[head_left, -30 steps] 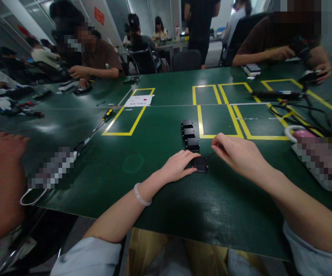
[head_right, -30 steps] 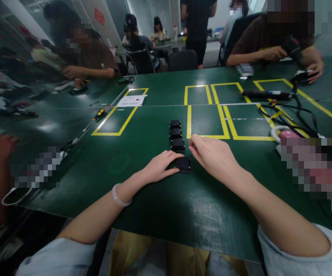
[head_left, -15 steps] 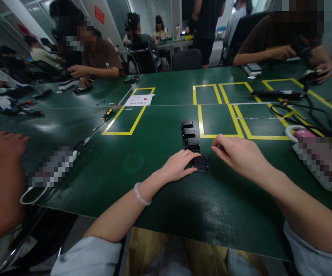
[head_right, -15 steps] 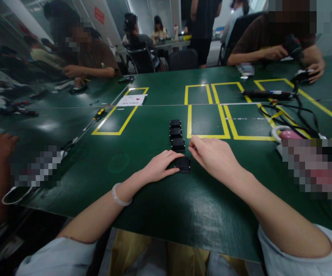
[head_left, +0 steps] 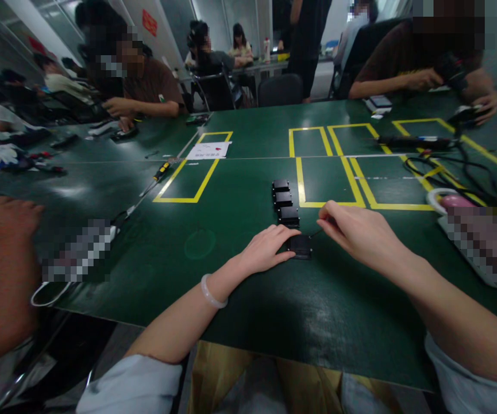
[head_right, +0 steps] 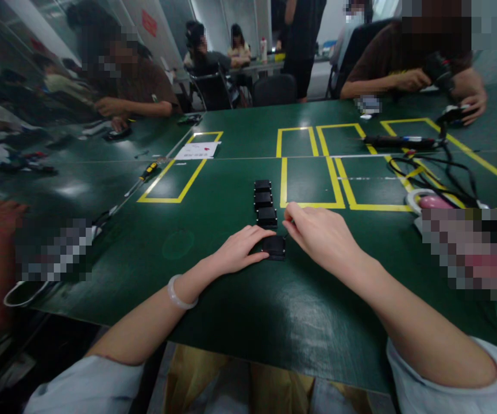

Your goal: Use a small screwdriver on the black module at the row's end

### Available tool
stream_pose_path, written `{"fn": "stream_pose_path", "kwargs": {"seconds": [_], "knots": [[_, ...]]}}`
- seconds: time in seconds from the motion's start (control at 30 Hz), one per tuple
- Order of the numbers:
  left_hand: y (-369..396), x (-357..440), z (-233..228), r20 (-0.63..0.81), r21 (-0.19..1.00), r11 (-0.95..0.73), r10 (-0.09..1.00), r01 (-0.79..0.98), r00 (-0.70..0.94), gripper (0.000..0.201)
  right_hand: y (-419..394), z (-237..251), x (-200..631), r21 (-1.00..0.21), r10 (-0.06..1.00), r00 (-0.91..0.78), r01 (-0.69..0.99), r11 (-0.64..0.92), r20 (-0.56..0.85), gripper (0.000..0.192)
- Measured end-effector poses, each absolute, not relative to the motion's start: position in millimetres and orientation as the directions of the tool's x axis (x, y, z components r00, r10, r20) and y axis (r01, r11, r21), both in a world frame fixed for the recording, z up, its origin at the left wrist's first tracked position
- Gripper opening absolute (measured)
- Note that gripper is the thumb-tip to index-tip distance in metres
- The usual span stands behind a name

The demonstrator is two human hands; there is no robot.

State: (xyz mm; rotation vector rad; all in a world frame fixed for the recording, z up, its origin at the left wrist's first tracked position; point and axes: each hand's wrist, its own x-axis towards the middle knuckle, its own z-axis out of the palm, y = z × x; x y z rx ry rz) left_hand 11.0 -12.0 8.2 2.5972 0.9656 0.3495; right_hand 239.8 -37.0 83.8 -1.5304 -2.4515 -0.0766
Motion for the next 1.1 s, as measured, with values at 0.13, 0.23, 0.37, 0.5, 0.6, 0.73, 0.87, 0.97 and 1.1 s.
{"fn": "stream_pose_path", "kwargs": {"seconds": [0.13,0.23,0.37,0.5,0.6,0.73,0.87,0.97,1.1], "knots": [[-12.3,10.9,8.7,0.104,0.407,-0.706,0.666,0.579,0.738,0.042,-37.4,83.3,240.5,-0.114,0.871,-0.422,0.881,0.46,0.253,0.015],[-12.3,10.7,8.8,0.109,0.404,-0.708,0.666,0.579,0.738,0.042,-38.2,85.5,240.2,-0.122,0.872,-0.425,0.878,0.462,0.242,0.015],[-12.4,10.5,8.2,0.116,0.397,-0.71,0.668,0.582,0.735,0.043,-38.3,87.7,239.3,-0.091,0.889,-0.407,0.897,0.432,0.212,0.022],[-12.6,10.4,8.3,0.118,0.398,-0.714,0.663,0.577,0.739,0.043,-37.8,86.7,238.6,-0.094,0.895,-0.393,0.903,0.418,0.212,0.017],[-12.5,10.4,8.7,0.116,0.397,-0.715,0.662,0.576,0.741,0.043,-38.3,86.0,238.5,-0.122,0.886,-0.402,0.892,0.436,0.23,0.016],[-12.2,10.2,9.0,0.117,0.393,-0.715,0.663,0.579,0.739,0.042,-38.9,86.9,238.5,-0.118,0.882,-0.41,0.888,0.444,0.234,0.015],[-12.0,10.3,8.9,0.12,0.389,-0.718,0.661,0.577,0.741,0.043,-37.9,86.3,238.9,-0.09,0.888,-0.402,0.899,0.429,0.222,0.019],[-12.1,10.4,8.2,0.121,0.386,-0.72,0.66,0.577,0.742,0.043,-36.5,83.9,239.4,-0.09,0.892,-0.398,0.902,0.423,0.214,0.016],[-12.2,10.3,6.9,0.123,0.389,-0.717,0.663,0.578,0.739,0.042,-36.6,82.5,239.6,-0.114,0.886,-0.403,0.893,0.436,0.231,0.013]]}}
